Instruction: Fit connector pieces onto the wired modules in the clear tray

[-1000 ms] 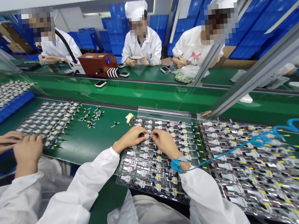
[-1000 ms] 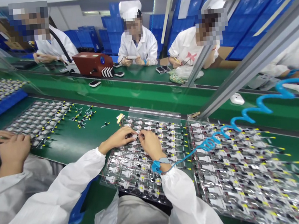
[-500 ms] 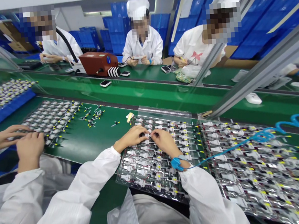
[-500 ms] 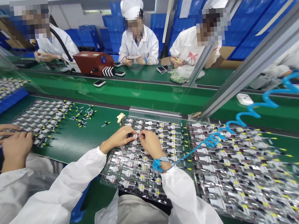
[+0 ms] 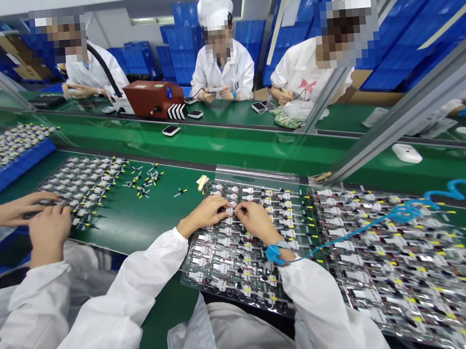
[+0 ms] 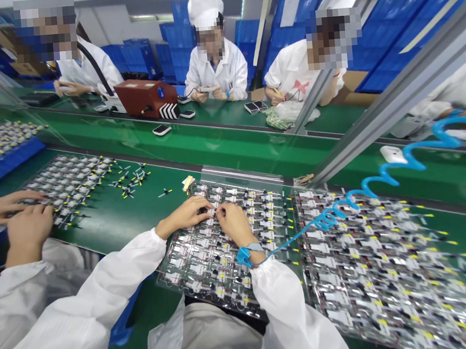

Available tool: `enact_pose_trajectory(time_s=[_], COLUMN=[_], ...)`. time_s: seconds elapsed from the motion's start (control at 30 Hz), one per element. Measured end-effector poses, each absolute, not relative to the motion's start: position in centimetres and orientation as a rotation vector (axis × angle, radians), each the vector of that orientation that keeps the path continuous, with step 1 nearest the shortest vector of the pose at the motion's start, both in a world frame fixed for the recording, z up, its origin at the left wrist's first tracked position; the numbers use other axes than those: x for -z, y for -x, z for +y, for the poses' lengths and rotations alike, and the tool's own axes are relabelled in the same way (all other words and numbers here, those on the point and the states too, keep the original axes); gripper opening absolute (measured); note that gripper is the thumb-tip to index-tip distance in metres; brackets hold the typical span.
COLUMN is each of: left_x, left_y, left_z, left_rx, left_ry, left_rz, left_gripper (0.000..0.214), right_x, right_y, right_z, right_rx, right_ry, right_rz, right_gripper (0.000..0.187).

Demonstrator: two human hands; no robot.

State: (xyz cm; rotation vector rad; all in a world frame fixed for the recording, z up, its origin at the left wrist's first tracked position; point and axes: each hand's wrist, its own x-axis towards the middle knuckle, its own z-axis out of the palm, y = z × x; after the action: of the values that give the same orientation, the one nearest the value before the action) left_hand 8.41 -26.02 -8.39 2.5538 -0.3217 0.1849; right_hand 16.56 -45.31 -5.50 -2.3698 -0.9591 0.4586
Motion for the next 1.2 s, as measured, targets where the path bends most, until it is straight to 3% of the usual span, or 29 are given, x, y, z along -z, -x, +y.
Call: enact_pose_trajectory(time_s=[0.67, 0.8, 0.97, 1.1, 1.2], left_x=[7.4, 7.2, 6.9, 5.9, 5.4], left_y=[-8.6, -8.2, -7.0, -5.4, -4.2], left_z=[-25.8, -26.0, -25.8, -23.7, -21.5], left_rx=[-0.126, -0.125, -0.171, -0.243, -0.198], left_ry=[-2.646, -2.671, -2.669, -2.737, -2.878], left_rz=[-0.404, -0.393, -0.31, -0.055, 0.545], left_gripper=[0.029, 0.027, 0.042, 0.035, 0.034], right_x=[4.3, 2.9, 1.9, 2.5, 3.2], right_y=[-16.5, -17.2, -17.6, -17.6, -17.5], right_z=[-45.3, -46.2, -47.4, -48.2, -48.5], right_rx=[-0.452, -0.35, -0.284, -0.318, -0.363], right_ry=[2.466, 2.51, 2.51, 2.474, 2.441], right_rz=[-1.036, -1.03, -1.026, -0.988, -0.964], right_gripper=[0.022, 0.032, 0.033, 0.031, 0.029])
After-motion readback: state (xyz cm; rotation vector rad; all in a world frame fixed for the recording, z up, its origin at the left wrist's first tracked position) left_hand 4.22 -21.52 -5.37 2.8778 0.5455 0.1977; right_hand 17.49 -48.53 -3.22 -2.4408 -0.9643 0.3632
